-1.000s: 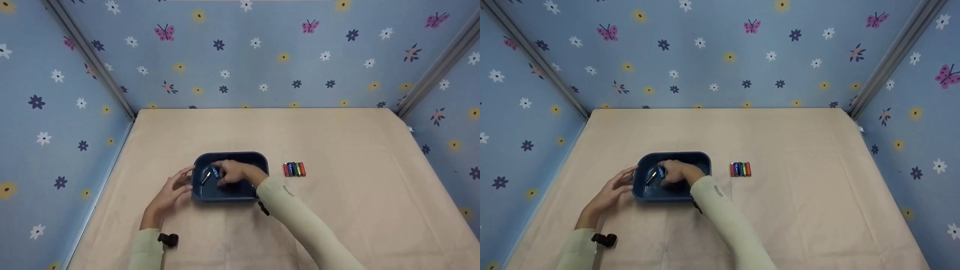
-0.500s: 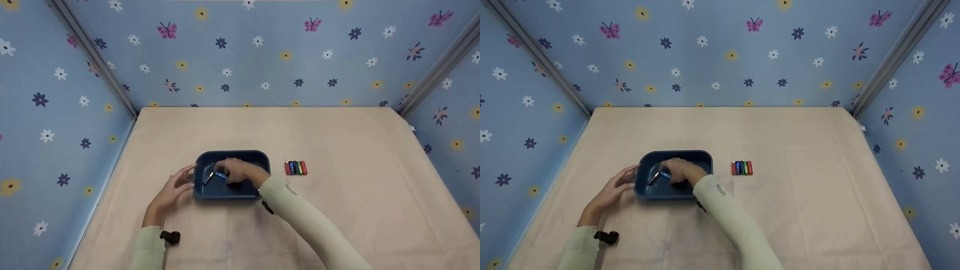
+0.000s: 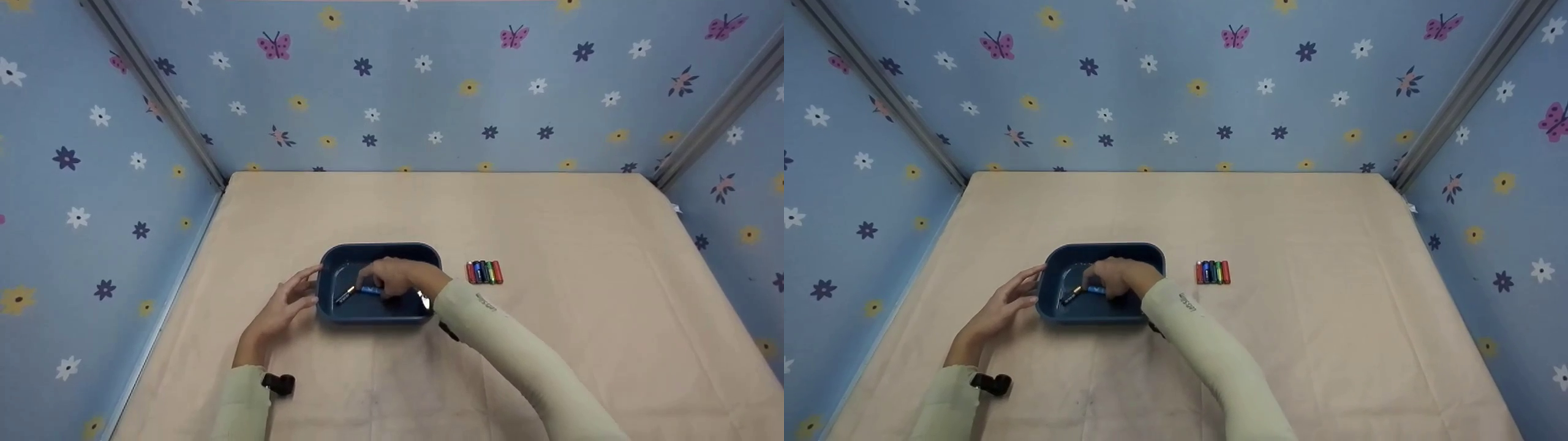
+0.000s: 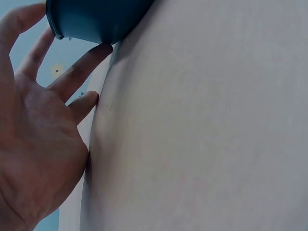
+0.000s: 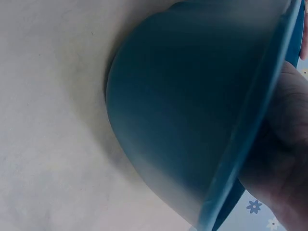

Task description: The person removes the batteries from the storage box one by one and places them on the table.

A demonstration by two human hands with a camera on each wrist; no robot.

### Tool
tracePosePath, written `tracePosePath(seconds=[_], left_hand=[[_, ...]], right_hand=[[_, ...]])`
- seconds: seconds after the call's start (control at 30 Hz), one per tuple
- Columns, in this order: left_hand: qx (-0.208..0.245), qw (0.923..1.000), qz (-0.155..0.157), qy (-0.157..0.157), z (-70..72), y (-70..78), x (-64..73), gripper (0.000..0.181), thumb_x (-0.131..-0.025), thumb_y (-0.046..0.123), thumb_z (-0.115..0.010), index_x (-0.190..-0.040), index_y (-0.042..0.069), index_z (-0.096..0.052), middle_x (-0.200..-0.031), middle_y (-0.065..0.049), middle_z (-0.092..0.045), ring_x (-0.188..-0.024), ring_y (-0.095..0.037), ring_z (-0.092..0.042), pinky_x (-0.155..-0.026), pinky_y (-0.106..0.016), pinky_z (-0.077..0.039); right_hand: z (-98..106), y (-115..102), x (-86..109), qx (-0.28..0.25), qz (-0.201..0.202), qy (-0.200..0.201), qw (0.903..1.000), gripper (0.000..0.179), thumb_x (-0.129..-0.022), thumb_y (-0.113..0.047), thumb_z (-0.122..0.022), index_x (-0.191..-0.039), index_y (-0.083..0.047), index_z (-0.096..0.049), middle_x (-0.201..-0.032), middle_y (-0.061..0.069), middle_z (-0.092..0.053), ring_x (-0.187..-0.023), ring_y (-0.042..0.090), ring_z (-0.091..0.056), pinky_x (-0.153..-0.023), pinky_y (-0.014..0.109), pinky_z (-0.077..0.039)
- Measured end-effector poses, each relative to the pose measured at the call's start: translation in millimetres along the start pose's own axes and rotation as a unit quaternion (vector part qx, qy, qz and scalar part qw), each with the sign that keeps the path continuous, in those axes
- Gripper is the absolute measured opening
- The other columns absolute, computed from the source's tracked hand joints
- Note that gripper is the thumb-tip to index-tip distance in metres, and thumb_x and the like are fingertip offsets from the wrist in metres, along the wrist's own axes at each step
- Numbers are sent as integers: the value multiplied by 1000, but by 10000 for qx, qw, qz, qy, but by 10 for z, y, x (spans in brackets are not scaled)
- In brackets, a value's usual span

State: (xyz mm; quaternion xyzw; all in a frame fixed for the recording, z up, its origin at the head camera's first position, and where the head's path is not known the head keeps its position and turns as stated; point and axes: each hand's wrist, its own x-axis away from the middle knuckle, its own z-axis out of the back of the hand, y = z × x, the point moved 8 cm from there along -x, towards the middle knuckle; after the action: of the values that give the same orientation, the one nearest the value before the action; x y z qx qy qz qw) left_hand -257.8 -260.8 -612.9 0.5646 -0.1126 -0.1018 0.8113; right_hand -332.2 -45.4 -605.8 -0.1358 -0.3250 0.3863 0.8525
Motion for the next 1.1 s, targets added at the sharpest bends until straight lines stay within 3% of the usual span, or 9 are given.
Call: tracePosePath(seconds=[0.33,0.53,0.67,0.93,1.1], left_hand=[[29,10000,-48,-7,8,19,17,64,-112,16,-67,-172,20,-47,-173,-24,-53,-158,-55,-53,-133,-79,25],[37,9998,-171,-65,6,44,11,65,-112,14,-66,-173,15,-44,-170,-28,-55,-157,-57,-53,-131,-82,25],[69,9999,-91,-33,9,22,9,66,-112,15,-67,-173,16,-44,-168,-28,-57,-158,-56,-53,-133,-79,25],[38,10000,-41,-34,0,13,-2,65,-112,16,-67,-173,18,-45,-167,-25,-59,-160,-52,-52,-134,-75,28],[124,9999,-73,-35,11,5,15,65,-112,16,-67,-173,19,-45,-169,-25,-58,-158,-53,-54,-136,-78,20]], right_hand=[[87,-88,108,-196,-23,84,9998,52,-100,-1,-76,-147,-24,-73,-105,6,-72,-87,15,-59,-76,27,-48],[249,-196,269,-505,103,231,9984,52,-102,-3,-79,-151,-18,-71,-124,15,-77,-104,19,-65,-94,36,-58],[266,-193,318,-610,163,304,9975,52,-102,-4,-78,-152,-17,-70,-127,16,-77,-109,21,-67,-100,40,-60],[217,-220,461,-519,539,530,9958,52,-100,-7,-81,-151,-14,-70,-119,14,-80,-102,17,-68,-92,34,-58],[225,-220,549,-723,745,710,9921,52,-98,-7,-83,-148,-9,-70,-117,14,-80,-96,11,-66,-85,22,-54]])
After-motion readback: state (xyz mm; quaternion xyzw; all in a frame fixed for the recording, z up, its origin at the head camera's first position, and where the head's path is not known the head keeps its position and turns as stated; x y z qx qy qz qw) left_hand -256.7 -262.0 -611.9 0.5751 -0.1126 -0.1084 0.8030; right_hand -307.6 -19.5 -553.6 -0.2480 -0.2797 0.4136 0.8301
